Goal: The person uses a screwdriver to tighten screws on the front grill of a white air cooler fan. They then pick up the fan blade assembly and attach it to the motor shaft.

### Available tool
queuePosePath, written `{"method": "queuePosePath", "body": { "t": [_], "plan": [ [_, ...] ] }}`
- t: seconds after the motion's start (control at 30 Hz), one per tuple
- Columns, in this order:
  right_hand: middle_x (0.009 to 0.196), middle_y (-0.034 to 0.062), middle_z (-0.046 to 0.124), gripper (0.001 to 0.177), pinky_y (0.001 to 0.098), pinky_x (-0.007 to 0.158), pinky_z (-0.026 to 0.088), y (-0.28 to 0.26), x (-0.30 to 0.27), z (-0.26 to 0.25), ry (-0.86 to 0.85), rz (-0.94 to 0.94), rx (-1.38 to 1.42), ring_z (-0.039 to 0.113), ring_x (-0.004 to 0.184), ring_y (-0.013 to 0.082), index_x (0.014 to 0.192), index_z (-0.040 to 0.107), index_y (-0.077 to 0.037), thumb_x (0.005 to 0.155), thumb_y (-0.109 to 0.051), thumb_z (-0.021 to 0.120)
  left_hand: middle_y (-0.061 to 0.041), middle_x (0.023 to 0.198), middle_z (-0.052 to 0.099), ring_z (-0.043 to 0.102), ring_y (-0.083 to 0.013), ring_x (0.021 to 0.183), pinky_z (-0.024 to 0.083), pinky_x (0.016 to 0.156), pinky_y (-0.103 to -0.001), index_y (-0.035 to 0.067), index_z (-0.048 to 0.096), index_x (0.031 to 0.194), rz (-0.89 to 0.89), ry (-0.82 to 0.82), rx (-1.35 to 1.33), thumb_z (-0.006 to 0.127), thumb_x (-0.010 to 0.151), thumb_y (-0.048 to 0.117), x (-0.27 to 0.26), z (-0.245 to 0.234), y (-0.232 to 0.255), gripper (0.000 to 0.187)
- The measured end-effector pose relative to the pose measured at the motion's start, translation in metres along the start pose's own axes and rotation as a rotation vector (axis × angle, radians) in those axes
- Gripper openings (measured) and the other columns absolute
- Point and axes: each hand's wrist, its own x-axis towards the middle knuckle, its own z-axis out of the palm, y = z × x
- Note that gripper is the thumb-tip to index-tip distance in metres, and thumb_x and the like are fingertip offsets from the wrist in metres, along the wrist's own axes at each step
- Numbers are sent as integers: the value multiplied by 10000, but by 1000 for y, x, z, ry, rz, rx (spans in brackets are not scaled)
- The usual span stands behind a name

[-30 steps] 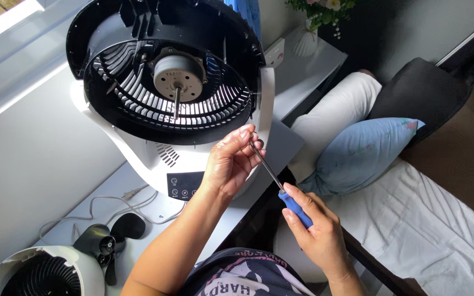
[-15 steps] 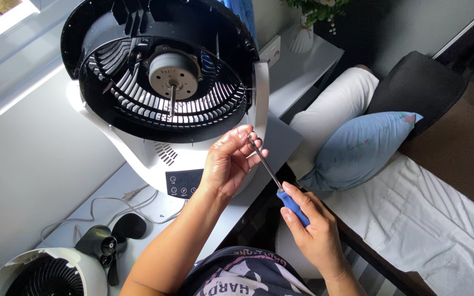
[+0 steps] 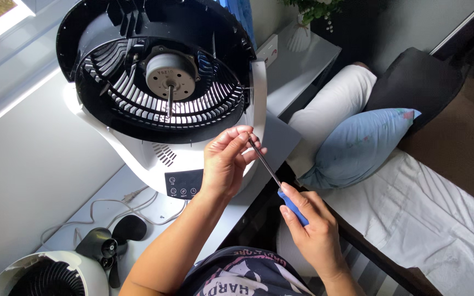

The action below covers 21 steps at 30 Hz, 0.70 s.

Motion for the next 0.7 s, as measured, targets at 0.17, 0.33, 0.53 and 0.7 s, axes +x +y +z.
{"method": "queuePosePath", "body": {
  "t": [0.17,0.33,0.53,0.7],
  "plan": [
    [1031,76,706,439,294,780,567,-3,2,15,61,-24,79,708,893,189,1299,667,-83,872,-33,758,-100,910,690,686,-224,843,606,837,-421,-40,664,1098,6,63,12,651,964,29,-11,16,-23,151],
    [1017,75,716,445,284,768,570,-1,8,7,44,-18,75,715,872,177,1291,680,-90,859,-29,771,-103,935,677,687,-215,885,591,877,-419,-16,619,1183,119,71,-66,630,986,36,0,25,-14,204],
    [1041,81,725,484,293,784,562,7,11,-7,64,3,39,716,887,179,1299,660,-59,832,-38,784,-98,978,683,688,-218,939,588,913,-406,-2,626,1190,73,100,-127,606,1035,95,13,1,3,185],
    [1032,81,727,499,285,759,565,8,11,-1,24,47,77,720,868,165,1300,656,-53,819,-47,791,-112,1045,711,713,-256,1003,596,956,-438,26,597,1104,-96,181,-253,609,1003,84,13,-2,-5,117]
  ]
}}
